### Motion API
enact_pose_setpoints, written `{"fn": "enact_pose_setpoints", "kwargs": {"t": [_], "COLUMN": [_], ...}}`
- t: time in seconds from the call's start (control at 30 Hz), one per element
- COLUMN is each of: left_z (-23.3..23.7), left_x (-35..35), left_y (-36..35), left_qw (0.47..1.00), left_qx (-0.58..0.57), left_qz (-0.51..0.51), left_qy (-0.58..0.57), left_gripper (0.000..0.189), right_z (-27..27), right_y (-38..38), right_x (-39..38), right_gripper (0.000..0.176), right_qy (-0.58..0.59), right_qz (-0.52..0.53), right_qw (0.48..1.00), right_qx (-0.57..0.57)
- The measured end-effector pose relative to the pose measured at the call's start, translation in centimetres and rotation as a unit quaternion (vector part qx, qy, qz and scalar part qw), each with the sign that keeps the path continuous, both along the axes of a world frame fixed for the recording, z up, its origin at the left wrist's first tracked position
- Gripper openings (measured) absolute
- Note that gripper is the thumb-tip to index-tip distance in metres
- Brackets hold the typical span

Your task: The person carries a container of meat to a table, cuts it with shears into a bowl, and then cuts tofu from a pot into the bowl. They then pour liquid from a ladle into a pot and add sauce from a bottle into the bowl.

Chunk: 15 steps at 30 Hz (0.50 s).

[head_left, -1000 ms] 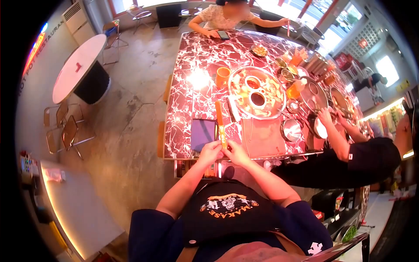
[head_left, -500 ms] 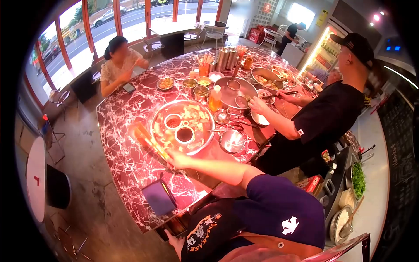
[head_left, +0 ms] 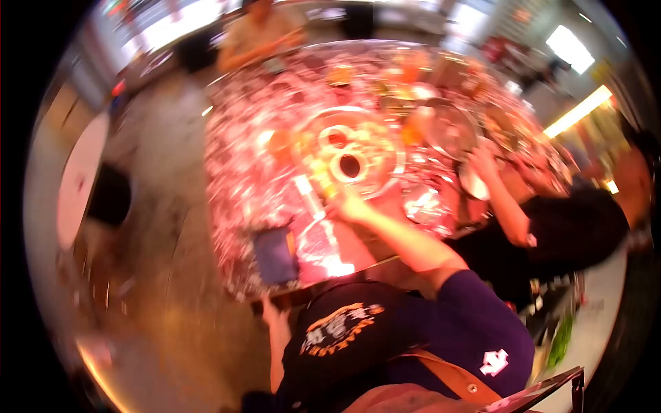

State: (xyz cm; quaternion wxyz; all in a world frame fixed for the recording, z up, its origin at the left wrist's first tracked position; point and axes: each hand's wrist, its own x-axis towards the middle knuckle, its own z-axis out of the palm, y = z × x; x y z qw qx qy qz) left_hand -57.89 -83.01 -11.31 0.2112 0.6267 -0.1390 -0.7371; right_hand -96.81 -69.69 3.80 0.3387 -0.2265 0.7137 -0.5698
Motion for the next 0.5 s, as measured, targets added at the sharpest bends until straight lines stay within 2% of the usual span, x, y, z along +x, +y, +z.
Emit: {"fn": "enact_pose_setpoints", "kwargs": {"t": [0.03, 0.07, 0.1, 0.17, 0.2, 0.23, 0.3, 0.33, 0.4, 0.5], "left_z": [-1.7, -2.3, -2.6, -2.6, -0.4, 0.0, 1.0, 1.8, 2.7, 3.3], "left_x": [0.4, 0.4, 0.1, 0.1, -0.5, -0.4, -1.0, -0.6, -0.4, -0.6], "left_y": [-0.6, -0.8, -0.6, -0.2, 0.0, 0.4, 0.1, 0.1, 0.1, 0.0], "left_qw": [0.999, 0.999, 0.998, 0.984, 0.983, 0.983, 0.983, 0.993, 0.993, 0.991], "left_qx": [0.029, 0.002, -0.023, -0.108, -0.098, -0.097, -0.139, -0.099, -0.107, -0.110], "left_qz": [0.020, 0.042, 0.054, 0.064, 0.070, 0.081, 0.052, 0.021, 0.013, 0.019], "left_qy": [-0.026, -0.030, -0.032, 0.130, 0.135, 0.136, 0.110, 0.064, 0.056, 0.069], "left_gripper": [0.087, 0.078, 0.070, 0.055, 0.047, 0.047, 0.045, 0.043, 0.042, 0.039], "right_z": [1.9, 2.8, 7.7, 8.0, 6.2, 4.4, 10.8, 9.1, 7.8, 10.7], "right_y": [-0.6, -1.3, -1.9, -2.9, -3.6, -4.5, -6.7, -7.8, -11.2, -14.5], "right_x": [-0.9, -2.0, -1.6, -4.6, -7.7, -9.8, -8.6, -10.5, -14.4, -13.7], "right_gripper": [0.028, 0.020, 0.017, 0.032, 0.032, 0.033, 0.034, 0.035, 0.032, 0.035], "right_qy": [-0.062, 0.104, 0.159, 0.195, 0.274, 0.352, 0.338, 0.354, 0.350, 0.373], "right_qz": [-0.009, -0.018, -0.019, 0.001, 0.035, 0.066, 0.122, 0.153, 0.301, 0.186], "right_qw": [0.998, 0.994, 0.980, 0.971, 0.941, 0.900, 0.873, 0.853, 0.780, 0.824], "right_qx": [-0.033, 0.040, 0.117, 0.135, 0.193, 0.249, 0.329, 0.351, 0.422, 0.384]}}
